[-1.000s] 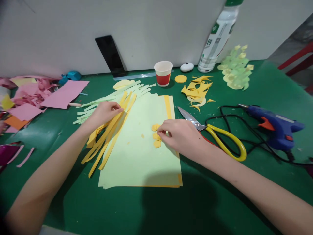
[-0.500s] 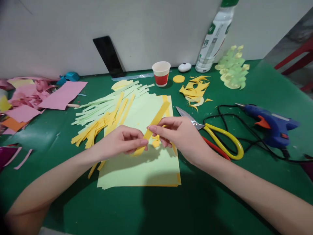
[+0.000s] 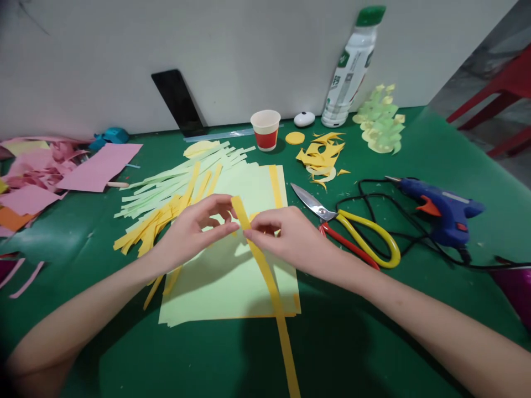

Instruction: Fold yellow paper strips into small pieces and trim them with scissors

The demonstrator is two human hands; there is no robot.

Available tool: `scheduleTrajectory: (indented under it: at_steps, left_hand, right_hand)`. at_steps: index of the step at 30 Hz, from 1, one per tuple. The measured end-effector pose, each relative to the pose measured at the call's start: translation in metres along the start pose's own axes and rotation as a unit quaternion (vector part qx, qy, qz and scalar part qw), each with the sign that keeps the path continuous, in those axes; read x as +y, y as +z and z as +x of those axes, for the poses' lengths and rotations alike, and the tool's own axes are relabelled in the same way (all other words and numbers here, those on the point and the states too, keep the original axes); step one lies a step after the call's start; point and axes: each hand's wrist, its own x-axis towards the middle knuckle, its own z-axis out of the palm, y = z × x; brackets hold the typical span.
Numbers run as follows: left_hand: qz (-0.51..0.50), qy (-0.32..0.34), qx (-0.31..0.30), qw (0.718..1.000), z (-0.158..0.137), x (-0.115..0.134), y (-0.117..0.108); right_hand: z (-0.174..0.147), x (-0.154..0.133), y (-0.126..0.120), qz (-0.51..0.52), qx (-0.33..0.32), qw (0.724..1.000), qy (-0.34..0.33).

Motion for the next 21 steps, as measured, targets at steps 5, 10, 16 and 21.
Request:
scheduleTrajectory:
  at_steps: [5,10,16,21]
  left_hand:
    - [-0.006,0.127,0.038,0.991,-0.003,-0.0015,-0.0003]
    - [0.025,0.258,0.112,0.959,-0.0062,-0.0031,-0.003]
    - [0.055,0.295,0.162,0.94,-0.0044,-0.0027,-0.0043]
    - [0.019,0.217,0.124,0.968,-0.0049,-0.0034,0.0033]
  right_hand:
    - [-0.002,0.0014,0.008,0.004,-0.006,1.0,0.013]
    - [-0.0018,0.0043,0.0041,0.053,0.008,0.997,0.053]
    - [-0.0008,0.0033,-0.0002,0.24,0.068,0.963,0.101]
    - [-0.002,-0.0001,-0.0002,0.442,0.097,0.885,0.111]
